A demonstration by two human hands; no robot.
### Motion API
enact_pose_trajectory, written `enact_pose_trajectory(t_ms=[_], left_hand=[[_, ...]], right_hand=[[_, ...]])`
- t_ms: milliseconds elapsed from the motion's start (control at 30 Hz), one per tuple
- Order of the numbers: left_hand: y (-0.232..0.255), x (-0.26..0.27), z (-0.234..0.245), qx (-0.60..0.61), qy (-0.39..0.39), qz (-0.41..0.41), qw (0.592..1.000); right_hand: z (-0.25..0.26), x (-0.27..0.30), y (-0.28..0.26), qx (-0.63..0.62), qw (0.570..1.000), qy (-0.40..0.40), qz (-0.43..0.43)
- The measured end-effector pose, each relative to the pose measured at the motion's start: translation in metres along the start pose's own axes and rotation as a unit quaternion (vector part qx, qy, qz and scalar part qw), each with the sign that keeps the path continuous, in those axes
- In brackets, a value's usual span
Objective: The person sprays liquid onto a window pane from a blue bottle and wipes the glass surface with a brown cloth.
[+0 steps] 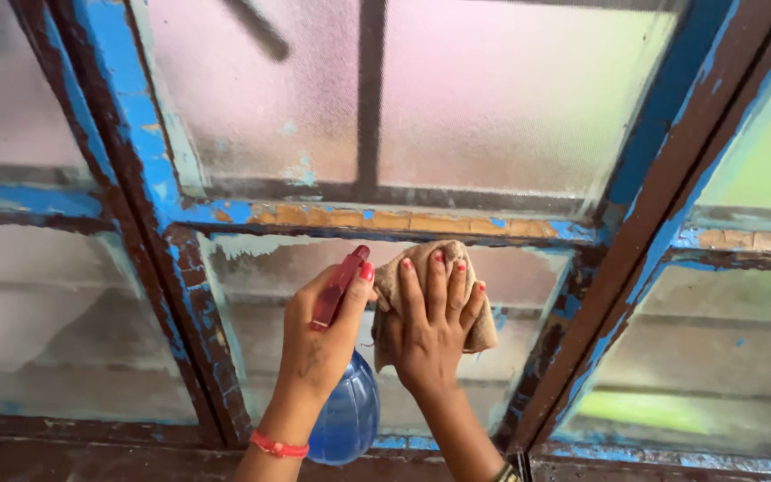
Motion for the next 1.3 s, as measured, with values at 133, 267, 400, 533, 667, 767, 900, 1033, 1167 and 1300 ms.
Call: enact_pose_trajectory(t_ms=[133, 267, 400, 533, 667, 767, 900, 1033, 1167, 1300], left_hand=[[-0.006, 0.001, 0.005, 0.060, -0.031, 0.009, 0.998], [-0.006, 0.000, 0.008, 0.091, -0.057, 0.045, 0.993], [-0.006, 0.000, 0.018, 0.124, -0.043, 0.084, 0.988], [-0.011, 0.001, 0.037, 0.093, -0.028, 0.124, 0.987], [-0.016, -0.001, 0.052, 0.111, -0.032, 0.015, 0.993], [-0.021, -0.002, 0.064, 0.101, -0.022, 0.054, 0.993], [-0.021, -0.001, 0.082, 0.090, -0.018, 0.089, 0.992], [-0.019, 0.000, 0.099, 0.072, -0.013, 0.098, 0.992], [-0.018, 0.005, 0.119, 0.001, -0.007, 0.119, 0.993], [-0.020, 0.004, 0.132, 0.074, -0.010, 0.073, 0.995]], right_hand=[[0.013, 0.006, 0.018, 0.016, 0.999, -0.026, -0.012], [0.026, 0.009, 0.032, 0.017, 0.998, 0.024, -0.051], [0.019, 0.003, 0.014, 0.003, 0.997, 0.044, -0.067], [-0.003, -0.010, -0.029, 0.010, 0.999, 0.028, -0.033], [-0.016, -0.012, -0.056, 0.007, 1.000, 0.004, 0.004], [-0.009, -0.009, -0.042, 0.028, 0.999, -0.016, 0.021], [-0.004, 0.000, -0.037, 0.009, 0.999, 0.009, -0.039], [-0.014, -0.007, -0.064, -0.007, 0.998, 0.035, -0.058], [-0.040, -0.020, -0.110, -0.009, 1.000, 0.011, -0.019], [-0.055, -0.013, -0.142, 0.008, 0.998, -0.043, 0.054]])
Point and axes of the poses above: each hand's wrist, its own x-axis away from the middle knuckle, its own z-axis out of the back of the hand, y = z × x, the point moved 2 cm from there along -x, towards the middle knuckle, and after that the axes turned 3 degrees about -y, right-handed, at the moved point
